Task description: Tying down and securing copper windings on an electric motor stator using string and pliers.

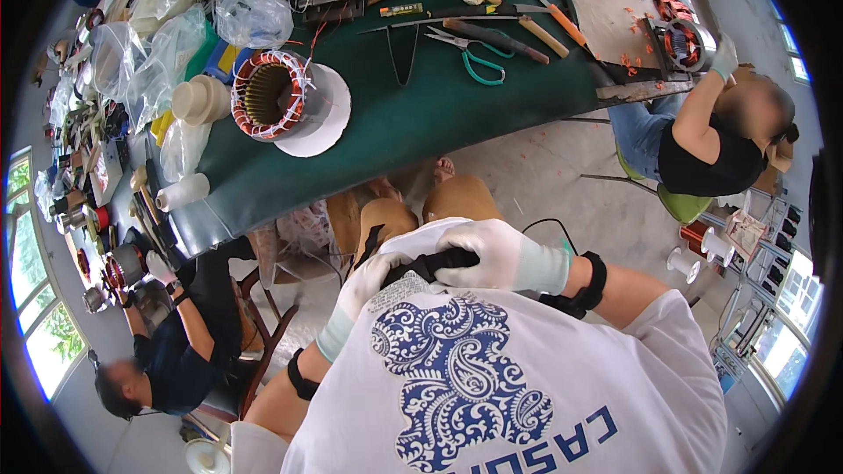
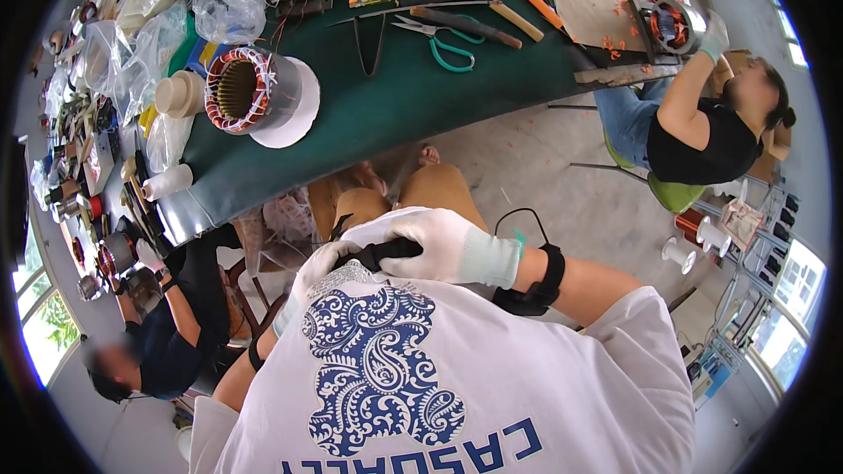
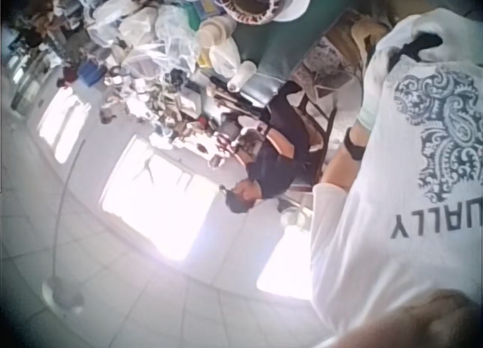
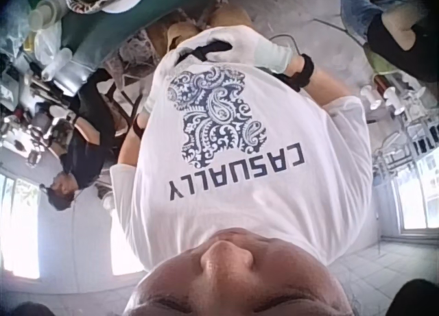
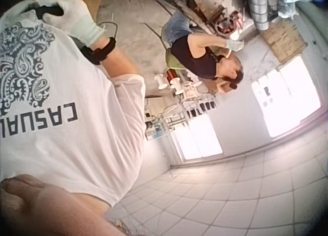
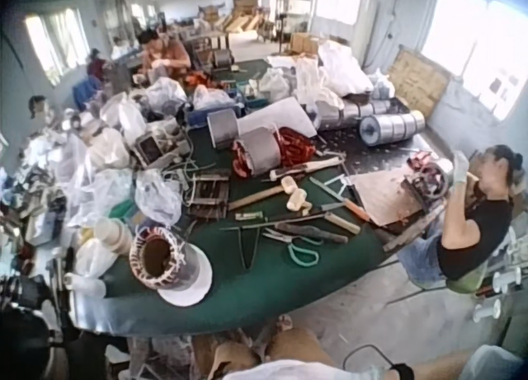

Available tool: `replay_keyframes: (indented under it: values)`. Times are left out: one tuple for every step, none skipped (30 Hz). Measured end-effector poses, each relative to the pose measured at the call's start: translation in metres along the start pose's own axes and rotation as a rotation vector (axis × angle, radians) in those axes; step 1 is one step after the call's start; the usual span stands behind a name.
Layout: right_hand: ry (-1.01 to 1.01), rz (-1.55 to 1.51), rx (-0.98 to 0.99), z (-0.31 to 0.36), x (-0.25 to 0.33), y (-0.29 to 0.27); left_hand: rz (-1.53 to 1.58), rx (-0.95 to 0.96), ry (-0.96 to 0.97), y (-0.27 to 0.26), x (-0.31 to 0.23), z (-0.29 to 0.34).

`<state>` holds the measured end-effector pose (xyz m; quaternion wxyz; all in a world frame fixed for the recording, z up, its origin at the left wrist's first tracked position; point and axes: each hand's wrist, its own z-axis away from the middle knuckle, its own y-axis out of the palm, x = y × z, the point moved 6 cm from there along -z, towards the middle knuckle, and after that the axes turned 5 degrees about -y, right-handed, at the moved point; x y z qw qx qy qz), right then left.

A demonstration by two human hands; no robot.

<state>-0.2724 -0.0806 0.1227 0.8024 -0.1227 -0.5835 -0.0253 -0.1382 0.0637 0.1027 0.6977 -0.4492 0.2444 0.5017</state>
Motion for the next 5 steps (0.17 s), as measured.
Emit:
replay_keyframes:
  values:
    - [0.034,-0.046,-0.001,-0.003,-0.002,0.000,0.022,0.003,-0.030,-0.001,-0.001,-0.001]
    - [0.033,-0.044,-0.002,-0.005,-0.002,-0.001,0.049,0.015,-0.096,-0.003,-0.005,-0.001]
    - [0.078,-0.079,0.018,-0.006,-0.007,0.001,0.049,0.014,-0.094,-0.004,-0.006,-0.002]
    - [0.122,-0.114,0.038,-0.007,-0.012,0.002,0.094,0.035,-0.146,-0.003,-0.004,-0.004]
    - [0.087,-0.097,0.029,-0.008,-0.011,0.002,0.138,0.057,-0.200,-0.003,-0.001,-0.006]
